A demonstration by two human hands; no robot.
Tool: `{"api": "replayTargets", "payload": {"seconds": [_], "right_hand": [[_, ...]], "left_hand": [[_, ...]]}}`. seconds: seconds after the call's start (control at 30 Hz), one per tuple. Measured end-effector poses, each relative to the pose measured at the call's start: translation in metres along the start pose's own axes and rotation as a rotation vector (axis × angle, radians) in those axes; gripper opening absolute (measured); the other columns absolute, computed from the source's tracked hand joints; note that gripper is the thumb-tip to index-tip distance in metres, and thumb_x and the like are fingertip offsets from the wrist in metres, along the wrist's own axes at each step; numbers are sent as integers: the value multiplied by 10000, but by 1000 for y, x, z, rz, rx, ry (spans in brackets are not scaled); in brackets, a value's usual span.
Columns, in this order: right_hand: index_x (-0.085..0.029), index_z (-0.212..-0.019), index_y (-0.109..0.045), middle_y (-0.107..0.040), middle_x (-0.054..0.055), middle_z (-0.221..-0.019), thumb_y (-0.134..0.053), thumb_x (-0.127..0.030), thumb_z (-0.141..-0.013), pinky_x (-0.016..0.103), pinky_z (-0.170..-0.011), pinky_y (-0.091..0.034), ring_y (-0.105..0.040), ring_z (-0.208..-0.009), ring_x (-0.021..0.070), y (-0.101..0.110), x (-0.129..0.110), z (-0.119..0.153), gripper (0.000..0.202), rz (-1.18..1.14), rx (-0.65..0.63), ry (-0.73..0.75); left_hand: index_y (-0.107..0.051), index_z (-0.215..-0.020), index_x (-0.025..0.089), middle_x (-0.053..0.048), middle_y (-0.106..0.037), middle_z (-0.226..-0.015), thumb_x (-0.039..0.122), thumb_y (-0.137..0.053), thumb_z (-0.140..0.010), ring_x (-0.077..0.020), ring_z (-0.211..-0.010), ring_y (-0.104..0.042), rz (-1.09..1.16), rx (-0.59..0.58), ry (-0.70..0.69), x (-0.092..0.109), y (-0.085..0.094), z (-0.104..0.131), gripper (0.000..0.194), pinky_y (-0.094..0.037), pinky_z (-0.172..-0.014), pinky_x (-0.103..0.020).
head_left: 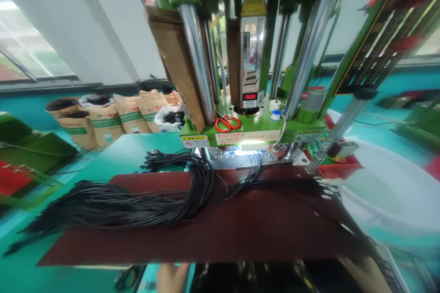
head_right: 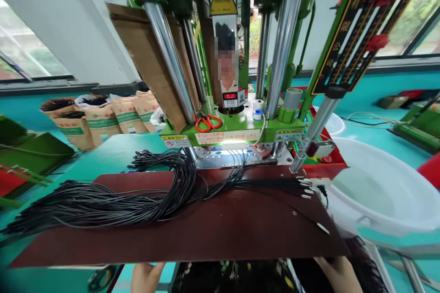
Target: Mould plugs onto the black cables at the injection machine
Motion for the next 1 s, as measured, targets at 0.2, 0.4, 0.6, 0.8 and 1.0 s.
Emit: {"api": "replayTargets", "payload": {"seconds": [0.2, 0.4, 0.6, 0.8, 1.0], "right_hand": [[-185, -684, -617, -689, 108, -718, -575, -510, -520, 422, -742, -508, -635, -730, 320, -1, -12, 6, 366, -83, -75, -145], [-198, -724, -609, -679, 86, -699, -578, -501, -526, 409, -741, -505, -631, -774, 315, 3, -35, 8, 363, -111, -77, -116], [-188, -705, -614, -695, 103, -744, -607, -479, -534, 426, -727, -512, -638, -738, 315, 4, -32, 8, 338, -102, -70, -104], [-186, -698, -625, -698, 97, -749, -599, -497, -567, 399, -704, -526, -642, -725, 295, 2, -32, 6, 338, -109, -76, -44], [-178, -723, -651, -701, 90, -773, -579, -506, -613, 396, -685, -537, -643, -781, 303, 3, -34, 5, 353, -42, -125, 48]], "left_hand": [[-485, -525, 191, 33, -331, -374, 500, -467, -594, -158, -416, -352, -15, -71, 17, -6, -5, 1, 317, -333, -469, -302], [-435, -432, 218, 11, -341, -337, 454, -487, -644, -198, -447, -437, -106, -117, -10, 4, 0, 4, 321, -382, -483, -310], [-591, -583, 174, -7, -444, -372, 434, -478, -696, -255, -551, -544, -110, -162, -32, 24, 5, 8, 304, -458, -541, -339], [-640, -768, 151, -9, -498, -426, 477, -476, -695, -272, -613, -571, -111, -110, -46, 35, 10, 8, 372, -479, -594, -366], [-616, -915, 117, -102, -649, -763, 554, -460, -663, -319, -863, -590, -234, -196, -154, 41, 17, 3, 527, -462, -732, -376]]}}
Point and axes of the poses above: each hand's wrist, its own z-axis away from the middle knuckle, its own y-axis out of the back of the hand, x = y × z, the point moved 8 cm from there along -z, towards the middle knuckle
